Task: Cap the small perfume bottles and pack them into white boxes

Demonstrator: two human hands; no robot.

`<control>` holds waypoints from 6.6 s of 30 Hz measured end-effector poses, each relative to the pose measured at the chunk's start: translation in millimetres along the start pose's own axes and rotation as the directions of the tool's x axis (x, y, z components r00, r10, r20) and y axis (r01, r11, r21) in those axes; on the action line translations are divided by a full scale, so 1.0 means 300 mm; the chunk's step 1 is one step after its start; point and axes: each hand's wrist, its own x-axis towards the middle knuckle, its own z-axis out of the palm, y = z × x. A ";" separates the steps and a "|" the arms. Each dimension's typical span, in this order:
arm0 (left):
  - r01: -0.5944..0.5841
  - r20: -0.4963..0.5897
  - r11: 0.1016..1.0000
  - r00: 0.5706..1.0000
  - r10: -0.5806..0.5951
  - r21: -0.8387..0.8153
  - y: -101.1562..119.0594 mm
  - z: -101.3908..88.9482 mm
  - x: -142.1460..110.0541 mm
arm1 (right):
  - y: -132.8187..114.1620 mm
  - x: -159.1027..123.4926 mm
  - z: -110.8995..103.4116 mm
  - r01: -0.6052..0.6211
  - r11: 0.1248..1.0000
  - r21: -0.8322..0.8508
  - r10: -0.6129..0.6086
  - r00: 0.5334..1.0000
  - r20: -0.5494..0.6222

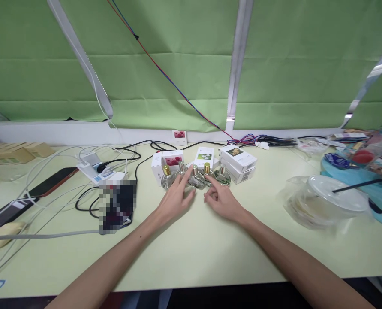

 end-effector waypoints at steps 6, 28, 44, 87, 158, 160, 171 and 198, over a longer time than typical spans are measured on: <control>0.008 0.018 0.999 1.000 -0.007 -0.032 0.009 -0.003 -0.003 | -0.002 -0.004 0.000 -0.013 1.000 -0.017 0.013 0.999 0.036; -0.029 -0.026 0.997 0.999 0.027 -0.068 0.027 0.007 -0.012 | -0.001 -0.009 0.001 0.046 0.998 -0.033 -0.046 0.999 0.011; -0.078 -0.070 0.997 0.994 0.078 0.007 0.020 0.003 -0.015 | -0.012 -0.004 -0.003 0.124 0.987 -0.100 -0.132 0.988 -0.074; -0.080 -0.033 0.993 0.996 0.078 -0.083 0.026 0.010 -0.017 | 0.000 -0.003 -0.016 0.060 0.977 -0.203 -0.096 0.980 -0.173; -0.069 -0.024 0.995 0.997 0.068 -0.074 0.022 0.016 -0.017 | -0.029 0.002 -0.017 -0.036 0.863 -0.504 -0.334 0.707 -0.623; -0.068 -0.025 0.995 0.997 0.067 -0.072 0.022 0.017 -0.017 | -0.025 0.003 -0.016 -0.044 0.861 -0.507 -0.310 0.745 -0.591; -0.084 -0.037 0.993 0.996 0.082 -0.077 0.024 0.015 -0.018 | 0.033 0.006 -0.020 -0.055 0.899 -0.435 -0.152 0.891 -0.428; -0.076 -0.021 0.994 0.997 0.075 -0.082 0.024 0.013 -0.017 | 0.000 0.001 -0.011 -0.142 0.878 -0.457 -0.108 0.871 -0.478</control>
